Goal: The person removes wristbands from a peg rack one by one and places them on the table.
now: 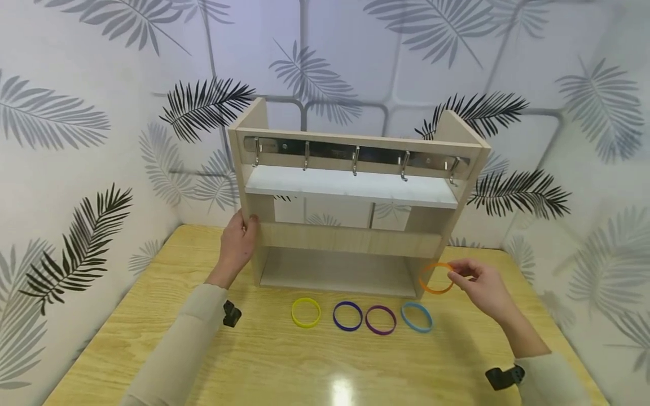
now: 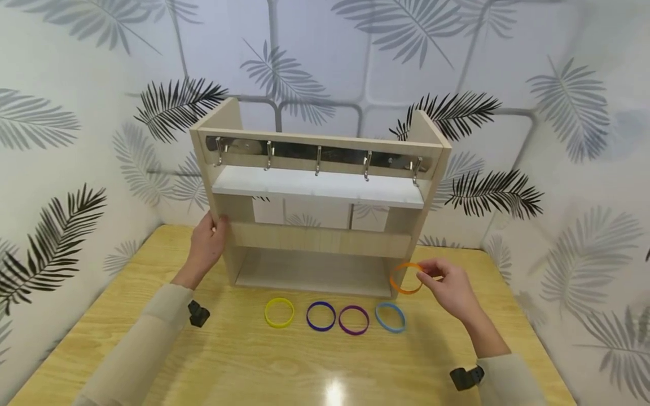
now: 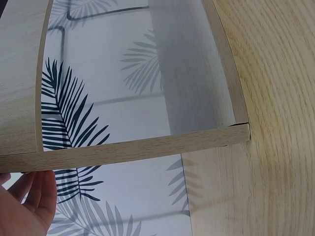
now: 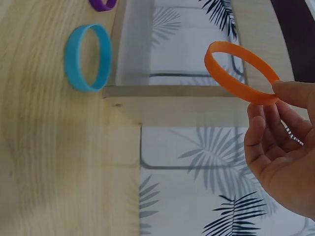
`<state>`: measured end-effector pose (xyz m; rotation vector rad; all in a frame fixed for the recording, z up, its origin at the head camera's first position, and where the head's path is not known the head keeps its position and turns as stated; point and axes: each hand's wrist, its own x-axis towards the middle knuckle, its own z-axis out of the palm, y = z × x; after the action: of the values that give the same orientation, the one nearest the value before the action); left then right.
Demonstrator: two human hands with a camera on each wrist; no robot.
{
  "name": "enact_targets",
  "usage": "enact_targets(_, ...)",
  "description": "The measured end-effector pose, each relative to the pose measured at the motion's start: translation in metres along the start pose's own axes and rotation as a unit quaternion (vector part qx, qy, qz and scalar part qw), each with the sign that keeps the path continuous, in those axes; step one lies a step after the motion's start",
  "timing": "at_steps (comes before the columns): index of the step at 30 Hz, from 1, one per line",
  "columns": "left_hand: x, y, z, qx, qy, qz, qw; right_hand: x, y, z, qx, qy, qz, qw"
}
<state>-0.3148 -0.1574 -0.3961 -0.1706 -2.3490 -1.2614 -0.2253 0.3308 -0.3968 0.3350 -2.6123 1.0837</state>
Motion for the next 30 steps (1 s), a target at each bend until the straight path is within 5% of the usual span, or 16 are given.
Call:
enact_targets(15,0.001,0.002,0.002,0.010,0.015,-0.001,0.9998,-0.015,0.048,0.002,0.053,-0.065,0.089,0.9924)
enact_targets(30,0.001,0.001,0.001,0.012,0.009,0.002,0.9999,-0.026,0.071,0.004,0.073,-0.097,0.159,0.9798)
